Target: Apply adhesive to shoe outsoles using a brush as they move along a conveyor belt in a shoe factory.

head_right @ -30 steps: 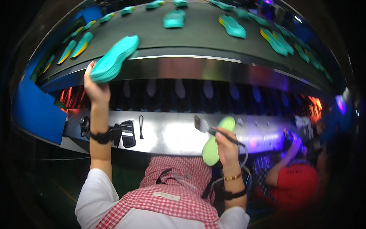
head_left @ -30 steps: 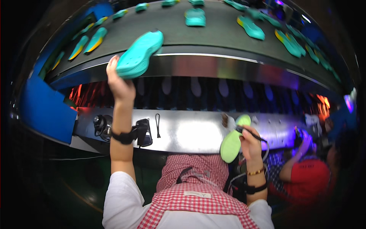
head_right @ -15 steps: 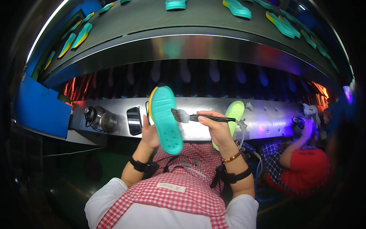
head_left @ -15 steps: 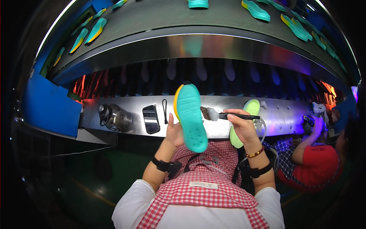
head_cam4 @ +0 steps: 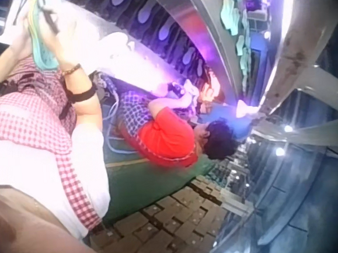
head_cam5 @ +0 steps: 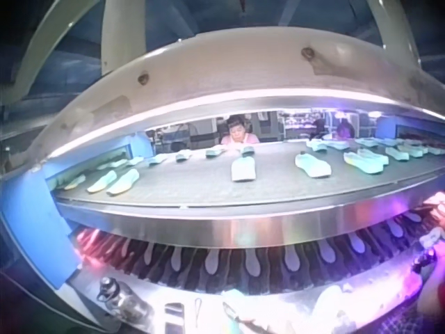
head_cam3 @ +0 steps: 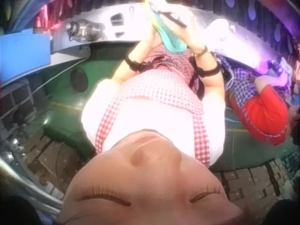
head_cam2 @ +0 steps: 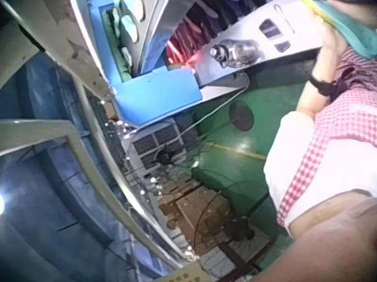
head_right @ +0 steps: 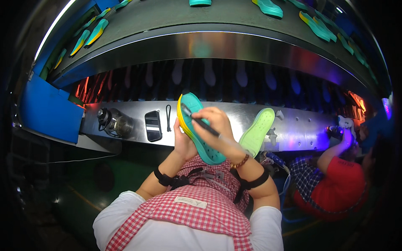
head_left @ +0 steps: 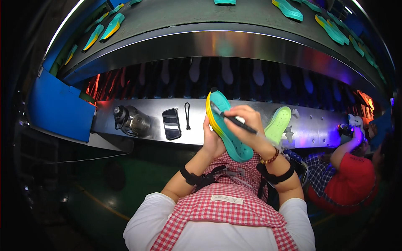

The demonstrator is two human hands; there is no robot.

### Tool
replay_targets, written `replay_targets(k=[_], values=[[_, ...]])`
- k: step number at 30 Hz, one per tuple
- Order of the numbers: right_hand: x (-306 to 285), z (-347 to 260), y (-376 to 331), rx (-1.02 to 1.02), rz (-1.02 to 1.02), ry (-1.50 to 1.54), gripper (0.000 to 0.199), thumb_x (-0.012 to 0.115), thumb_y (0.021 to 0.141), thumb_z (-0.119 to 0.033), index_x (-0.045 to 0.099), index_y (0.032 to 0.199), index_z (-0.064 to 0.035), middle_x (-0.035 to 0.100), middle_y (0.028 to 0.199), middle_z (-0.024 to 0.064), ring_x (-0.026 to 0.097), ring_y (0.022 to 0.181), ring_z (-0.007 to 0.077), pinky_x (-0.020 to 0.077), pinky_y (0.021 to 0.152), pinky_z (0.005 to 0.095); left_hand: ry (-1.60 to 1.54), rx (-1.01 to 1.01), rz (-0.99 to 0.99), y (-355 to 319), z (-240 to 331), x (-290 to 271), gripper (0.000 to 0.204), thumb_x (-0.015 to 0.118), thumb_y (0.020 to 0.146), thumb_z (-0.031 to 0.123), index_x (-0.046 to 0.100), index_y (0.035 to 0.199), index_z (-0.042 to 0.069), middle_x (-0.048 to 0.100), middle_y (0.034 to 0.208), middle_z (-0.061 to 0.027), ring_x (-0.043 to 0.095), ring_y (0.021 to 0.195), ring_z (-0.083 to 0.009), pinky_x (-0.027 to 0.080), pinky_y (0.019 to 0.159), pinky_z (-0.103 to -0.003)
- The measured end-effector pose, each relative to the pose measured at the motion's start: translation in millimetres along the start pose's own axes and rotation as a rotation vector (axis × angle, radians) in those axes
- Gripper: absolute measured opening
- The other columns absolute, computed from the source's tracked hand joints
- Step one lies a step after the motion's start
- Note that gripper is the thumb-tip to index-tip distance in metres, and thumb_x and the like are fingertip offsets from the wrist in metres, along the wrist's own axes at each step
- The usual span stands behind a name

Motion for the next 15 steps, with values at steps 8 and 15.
replay_targets(k=[8,15], values=[[-41.6,-27.1,-34.1,0.200,-0.470,0.156,0.018,0.070,0.066,-0.011,0.067,0.083,-0.0059,0.062,0.088,0.0106,0.061,0.082,0.0216,0.0474,0.073,0.0318,0.104,0.023,-0.169,-12.7,34.2,-12.3,0.075,0.014,0.083,0.065,0.042,0.125,0.010,0.054,0.114,-0.0101,0.053,0.104,-0.0260,0.042,0.091,-0.043],[-34.0,-33.0,-9.0,0.177,-0.196,0.279,0.018,0.067,0.072,-0.004,0.066,0.090,-0.0013,0.063,0.084,0.0088,0.059,0.081,0.0145,0.0472,0.068,0.0253,-0.108,-0.105,-0.290,-20.7,14.4,26.9,0.075,0.011,0.084,0.065,0.034,0.131,0.012,0.045,0.125,-0.0127,0.047,0.112,-0.0273,0.038,0.095,-0.043]])
Point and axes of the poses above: each hand's wrist, its own y-axis towards the middle knuckle, its own x-axis out of the palm, z = x × y, the point moved 1 cm from there along y, towards the middle knuckle
